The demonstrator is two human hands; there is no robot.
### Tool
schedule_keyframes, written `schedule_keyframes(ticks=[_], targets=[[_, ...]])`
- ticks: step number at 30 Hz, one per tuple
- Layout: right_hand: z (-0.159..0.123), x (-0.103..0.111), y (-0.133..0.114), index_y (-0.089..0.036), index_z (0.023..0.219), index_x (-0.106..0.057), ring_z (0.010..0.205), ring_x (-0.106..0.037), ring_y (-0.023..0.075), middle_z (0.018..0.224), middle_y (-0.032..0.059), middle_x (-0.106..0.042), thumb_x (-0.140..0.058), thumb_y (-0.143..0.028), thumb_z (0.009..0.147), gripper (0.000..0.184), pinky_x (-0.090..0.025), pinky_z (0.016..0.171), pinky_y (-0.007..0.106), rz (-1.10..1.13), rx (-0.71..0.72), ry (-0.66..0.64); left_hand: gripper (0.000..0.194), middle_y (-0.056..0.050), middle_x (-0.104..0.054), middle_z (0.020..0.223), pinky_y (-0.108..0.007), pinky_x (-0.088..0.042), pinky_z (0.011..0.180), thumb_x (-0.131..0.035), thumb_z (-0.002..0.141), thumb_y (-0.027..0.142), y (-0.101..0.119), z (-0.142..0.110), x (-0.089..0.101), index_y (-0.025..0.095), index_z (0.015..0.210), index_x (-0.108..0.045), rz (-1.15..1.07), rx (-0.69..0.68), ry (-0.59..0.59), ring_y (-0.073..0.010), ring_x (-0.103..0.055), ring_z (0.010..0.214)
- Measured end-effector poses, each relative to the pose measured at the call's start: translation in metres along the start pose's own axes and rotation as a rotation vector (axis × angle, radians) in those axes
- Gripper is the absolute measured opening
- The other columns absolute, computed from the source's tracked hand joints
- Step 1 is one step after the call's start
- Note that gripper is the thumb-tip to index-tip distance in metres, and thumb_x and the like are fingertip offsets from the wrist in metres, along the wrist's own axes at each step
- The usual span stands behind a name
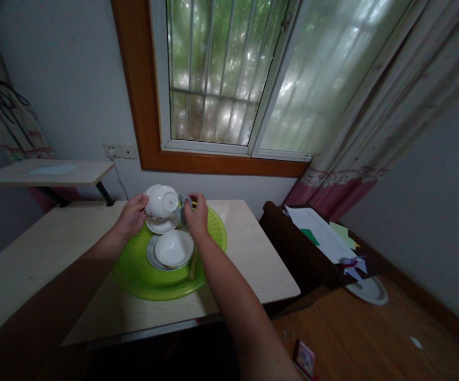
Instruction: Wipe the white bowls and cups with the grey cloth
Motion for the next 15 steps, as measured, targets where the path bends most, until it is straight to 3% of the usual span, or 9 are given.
schedule_keyframes(ticks=[7, 15], targets=[[0.002, 0.010, -0.002, -0.020, 0.107, -0.053, 0.089, -0.064, 0.0154, 0.103, 0.0062, -0.064, -0.065, -0.037, 0.082, 0.032, -0.055, 0.080, 0.029, 0.188, -0.072, 0.120, 0.047, -0.005, -0.071, 0.082, -0.021, -0.047, 0.056, -0.085, 0.066, 0.039, -0.016, -0.005, -0.009, 0.011, 0.099, -0.067, 0.104, 0.126, -0.145, -0.0133, -0.061, 0.064], [0.000, 0.006, -0.007, -0.019, 0.100, -0.062, 0.085, -0.064, 0.0169, 0.092, 0.0034, -0.068, -0.068, -0.044, 0.083, 0.031, -0.053, 0.081, 0.030, 0.096, -0.053, 0.063, 0.041, -0.008, -0.074, 0.082, -0.023, -0.050, 0.059, -0.086, 0.066, 0.034, -0.025, -0.011, -0.016, 0.012, 0.098, -0.071, 0.121, 0.197, -0.279, -0.0165, -0.066, 0.064]])
Point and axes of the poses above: each hand's wrist, its own z-axis towards the middle knuckle, its own x-axis out of the back of the hand, y = z × x, the point moved 8 cm from there along z, towards the middle knuckle
